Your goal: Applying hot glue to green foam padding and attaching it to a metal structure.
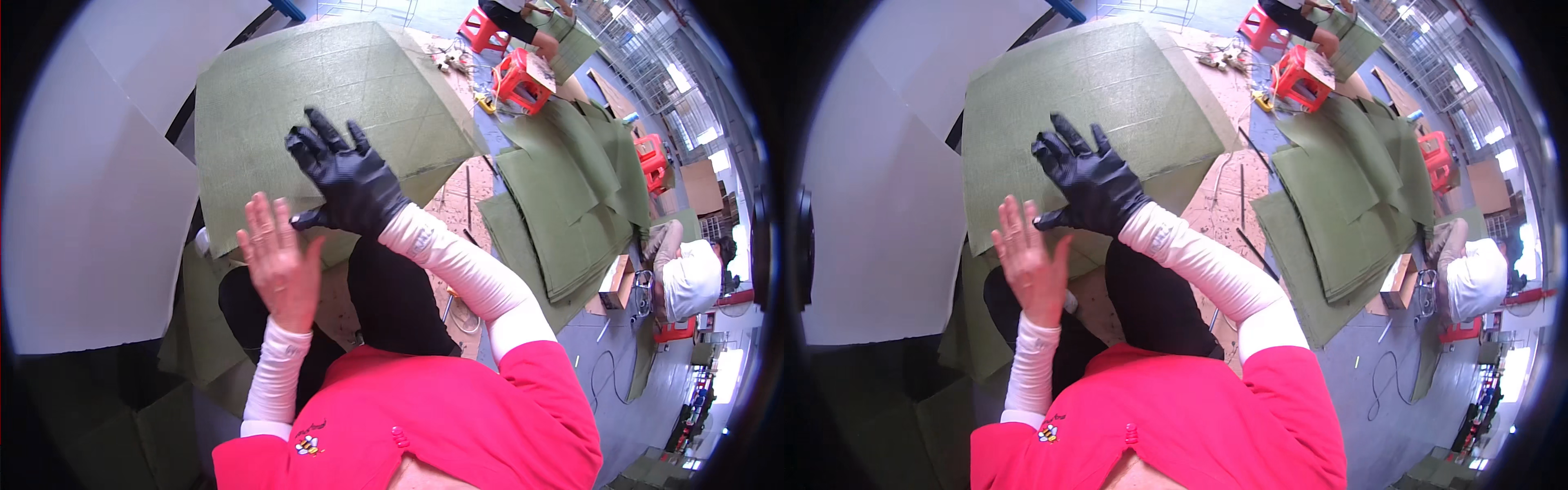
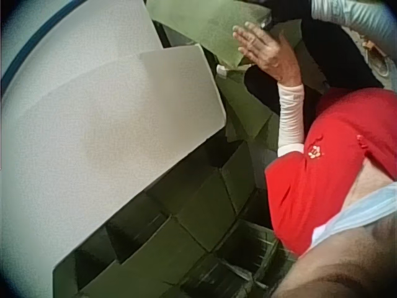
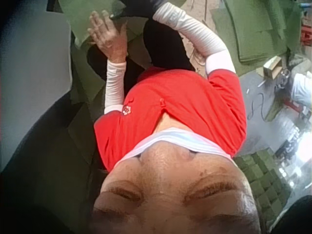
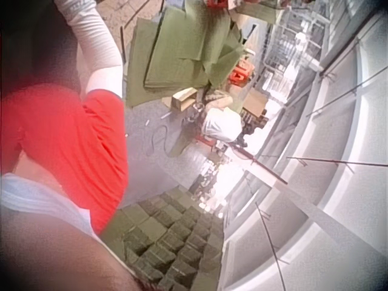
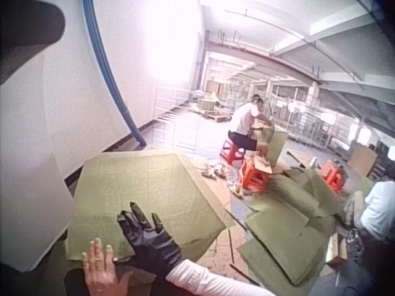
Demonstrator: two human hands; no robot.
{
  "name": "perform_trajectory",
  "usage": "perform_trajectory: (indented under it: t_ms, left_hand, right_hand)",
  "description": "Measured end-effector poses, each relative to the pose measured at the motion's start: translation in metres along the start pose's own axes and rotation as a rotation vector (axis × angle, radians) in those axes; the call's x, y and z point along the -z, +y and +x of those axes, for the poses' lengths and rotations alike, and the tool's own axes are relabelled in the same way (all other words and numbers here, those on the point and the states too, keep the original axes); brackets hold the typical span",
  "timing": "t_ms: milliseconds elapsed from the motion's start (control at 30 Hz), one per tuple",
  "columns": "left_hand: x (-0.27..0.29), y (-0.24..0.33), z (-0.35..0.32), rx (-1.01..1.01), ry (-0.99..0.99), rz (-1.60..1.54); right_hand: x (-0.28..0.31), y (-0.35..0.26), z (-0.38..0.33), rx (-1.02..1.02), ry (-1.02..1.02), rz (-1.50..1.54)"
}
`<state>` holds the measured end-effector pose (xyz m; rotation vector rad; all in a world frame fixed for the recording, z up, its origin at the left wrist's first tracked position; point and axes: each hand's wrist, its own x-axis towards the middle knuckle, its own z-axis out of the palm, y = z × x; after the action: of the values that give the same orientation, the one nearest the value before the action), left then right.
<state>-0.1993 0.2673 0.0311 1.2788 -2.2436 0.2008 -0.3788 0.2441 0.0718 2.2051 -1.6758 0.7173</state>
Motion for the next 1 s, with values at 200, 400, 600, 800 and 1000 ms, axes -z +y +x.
perform_trajectory:
  t_ms: [200,400,600,800,1000]
  left_hand:
    - [0.001,-0.020,-0.008,-0.119,0.032,0.067]
    - [-0.002,-0.019,-0.009,-0.118,0.050,0.046]
    - [-0.003,-0.018,-0.008,-0.113,0.055,0.038]
    - [-0.003,-0.017,-0.010,-0.119,0.063,0.041]
    - [-0.003,-0.020,-0.011,-0.107,0.042,0.046]
  right_hand:
    - [0.032,0.026,-0.018,-0.139,0.393,0.296]
    - [0.030,0.082,-0.046,-0.316,0.343,-0.256]
    - [0.047,0.135,-0.069,-0.532,1.191,1.313]
    - [0.050,0.104,-0.077,-0.254,0.899,0.106]
    - [0.001,0.008,-0.018,-0.194,0.142,-0.234]
